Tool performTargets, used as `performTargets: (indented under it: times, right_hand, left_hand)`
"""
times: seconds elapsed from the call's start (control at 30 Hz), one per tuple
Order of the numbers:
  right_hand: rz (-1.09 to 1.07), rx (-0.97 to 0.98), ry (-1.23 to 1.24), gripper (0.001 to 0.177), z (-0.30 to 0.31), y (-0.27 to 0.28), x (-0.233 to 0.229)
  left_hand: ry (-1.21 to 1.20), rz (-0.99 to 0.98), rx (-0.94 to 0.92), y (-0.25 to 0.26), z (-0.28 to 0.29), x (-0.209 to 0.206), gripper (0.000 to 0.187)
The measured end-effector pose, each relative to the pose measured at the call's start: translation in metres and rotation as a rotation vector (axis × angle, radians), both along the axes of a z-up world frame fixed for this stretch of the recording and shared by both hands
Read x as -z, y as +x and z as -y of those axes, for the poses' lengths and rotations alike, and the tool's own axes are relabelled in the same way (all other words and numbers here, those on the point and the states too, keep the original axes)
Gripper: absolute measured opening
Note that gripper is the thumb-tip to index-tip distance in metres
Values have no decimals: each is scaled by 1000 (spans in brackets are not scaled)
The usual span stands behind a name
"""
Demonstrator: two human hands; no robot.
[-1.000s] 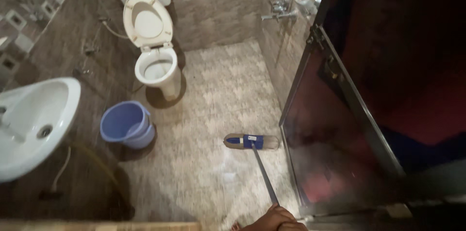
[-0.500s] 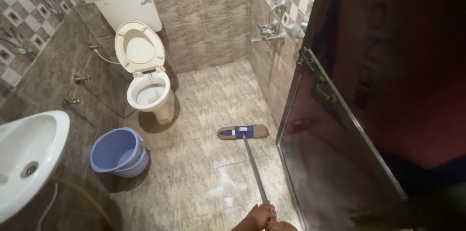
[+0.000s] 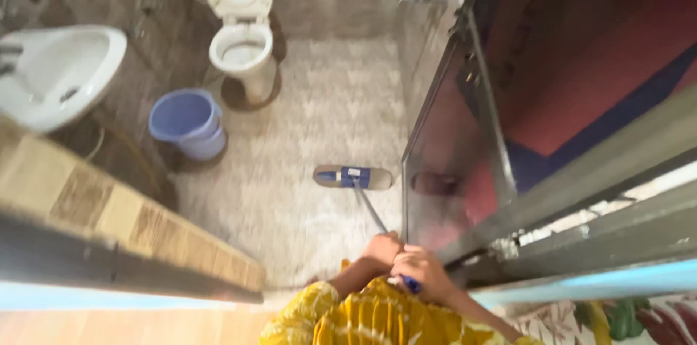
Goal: The person mops a tiled floor in a bathroom using a flat mop, reaching into corners and around fixtures.
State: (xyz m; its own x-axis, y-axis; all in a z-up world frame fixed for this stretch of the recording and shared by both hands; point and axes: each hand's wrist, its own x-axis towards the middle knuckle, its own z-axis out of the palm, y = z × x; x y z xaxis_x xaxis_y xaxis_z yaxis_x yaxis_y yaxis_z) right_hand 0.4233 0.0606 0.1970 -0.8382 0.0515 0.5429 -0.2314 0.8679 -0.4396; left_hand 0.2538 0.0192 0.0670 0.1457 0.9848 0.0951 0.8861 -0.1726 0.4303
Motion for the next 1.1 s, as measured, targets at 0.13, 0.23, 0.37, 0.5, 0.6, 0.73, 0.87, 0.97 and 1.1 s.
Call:
performTargets:
  times: [0.13,0.23,0.37,0.5,0.6,0.73,0.87,0.97,1.1]
  right_hand:
    - [-148,-81,-19,6,7,25,4]
    - [-186,-142,-76,10,8,26,24]
    - [-329,-268,-178,18,20,12,59]
    - [-298,-250,-187,14,18,-5,75]
    - [-272,-228,-186,17,10,-38,70]
    - [-341,-249,-236,21,-13,-89,52]
    - [-109,-240,-173,16,-48,-146,61]
    - [97,-64,-91,18,-63,-177,74]
    - [263,326,43,24,-33,-192,92]
  left_hand:
    - [55,77,5,30,26,-18,42]
    - [139,140,48,33,43,-15,34]
    - [93,316,113,30,54,22,18]
    - [308,478,217,10,37,52,23]
    - [289,450,273,-16,28,42,15]
    - [60,294,342,-75,-6,31,22]
    - [166,434,429,-145,-48,54,32]
    - [-128,156,321,-186,-70,78,24]
    - [-356,-21,59,-210,-66,84,24]
